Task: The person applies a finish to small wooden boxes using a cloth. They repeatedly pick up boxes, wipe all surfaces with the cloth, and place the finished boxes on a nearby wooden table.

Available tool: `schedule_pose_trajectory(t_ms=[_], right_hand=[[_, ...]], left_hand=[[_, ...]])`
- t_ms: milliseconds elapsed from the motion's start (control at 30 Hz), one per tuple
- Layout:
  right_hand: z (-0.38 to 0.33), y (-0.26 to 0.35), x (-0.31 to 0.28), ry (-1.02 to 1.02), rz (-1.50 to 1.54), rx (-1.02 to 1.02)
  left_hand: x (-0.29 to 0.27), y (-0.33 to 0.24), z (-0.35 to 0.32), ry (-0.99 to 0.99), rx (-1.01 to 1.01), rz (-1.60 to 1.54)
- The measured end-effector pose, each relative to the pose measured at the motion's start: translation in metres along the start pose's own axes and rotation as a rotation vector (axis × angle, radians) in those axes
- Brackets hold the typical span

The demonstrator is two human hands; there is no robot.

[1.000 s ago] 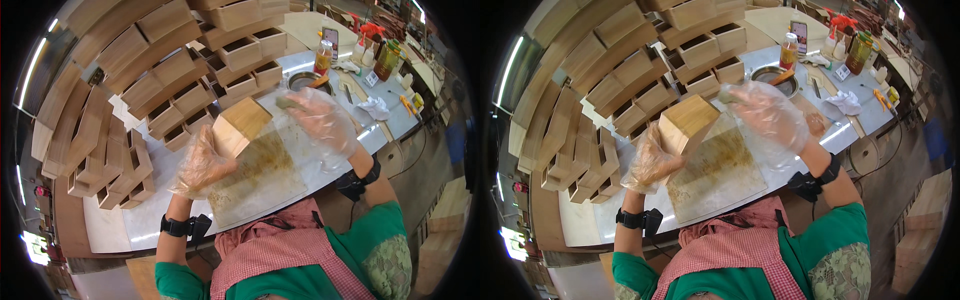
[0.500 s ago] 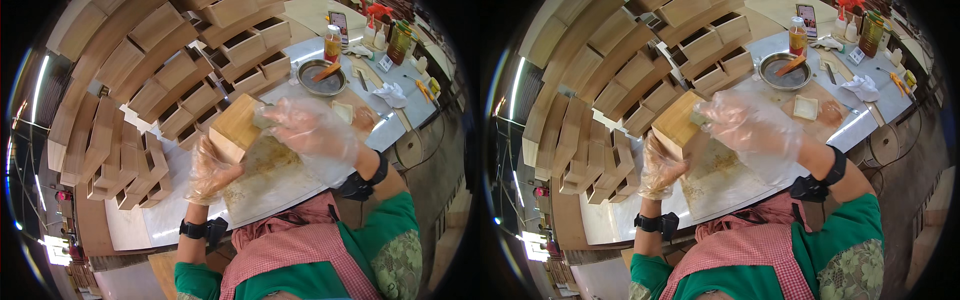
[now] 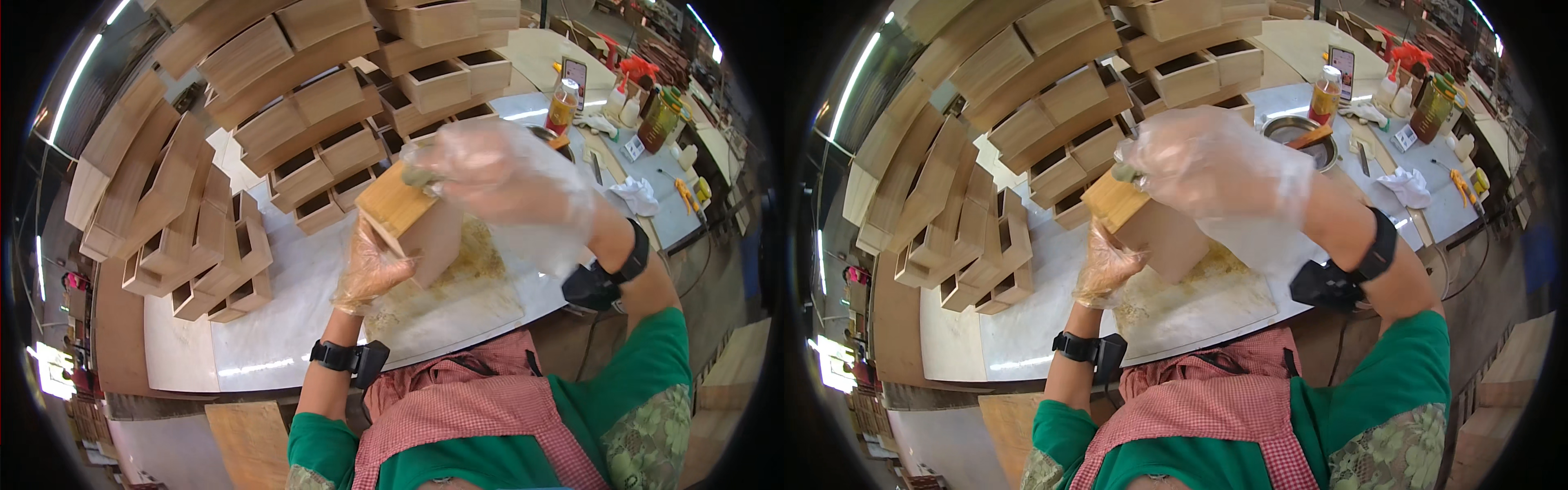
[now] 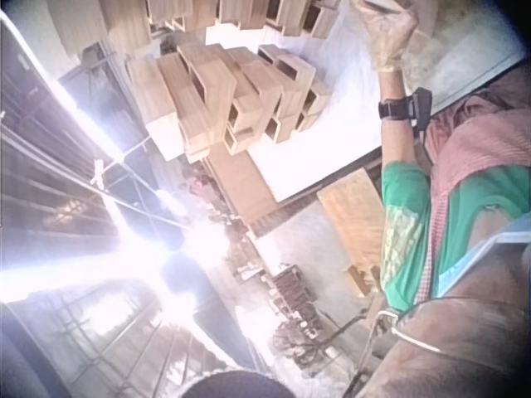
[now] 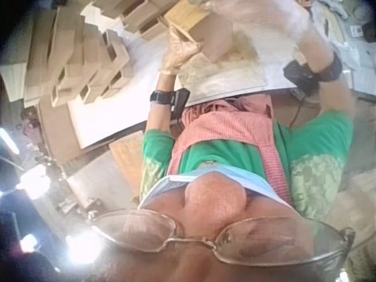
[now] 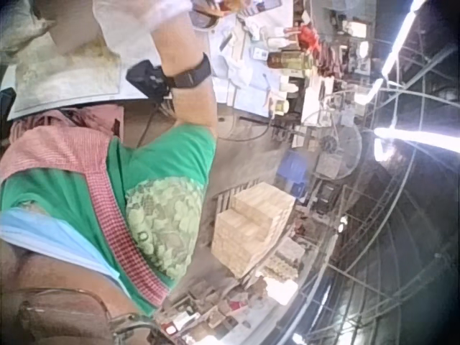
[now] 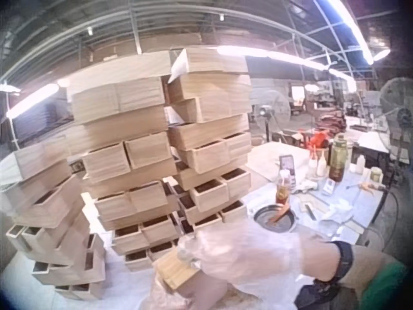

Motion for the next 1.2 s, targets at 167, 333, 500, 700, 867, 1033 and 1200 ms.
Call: schedule_pose_trajectory(t_ms=[167,333,500,700,867,1033,1200], right_hand=[[0.03,-0.043,0.039,0.218,-0.103,0.095],[-0.017,-0.055,0.05,0.049,-0.428,-0.263],[-0.006,-0.019,0.004,0.315,-0.399,-0.181],[-0.022,-0.065,0.031,0.077,-0.537,-0.515],[-0.015,-0.001,-0.005,0.199,-0.13,-0.018],[0.029,0.008,0.025,0.183,0.193,0.038],[0.048,0.044,0.031,0.206,-0.005,-0.072]], left_hand=[[0.005,0.001,0.009,0.04,0.06,-0.124],[0.004,0.006,0.008,0.014,0.066,-0.091],[0.0,0.004,0.006,0.041,0.074,-0.048],[0.008,0.003,0.008,0.032,0.082,-0.026],[-0.004,0.007,0.006,0.031,0.083,0.138],[0.003,-0.001,0.003,0.047,0.069,0.063],[-0.001,0.001,0.006,0.058,0.101,0.111]])
Point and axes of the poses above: each hand's wrist, its own z-axis towards the middle knuckle, its own x-axis out of the palm, y = z × x, the point moved 2 cm from there along z, towards the middle knuckle, and after that the axes turned 8 degrees about -y, right-handed, at the moved point
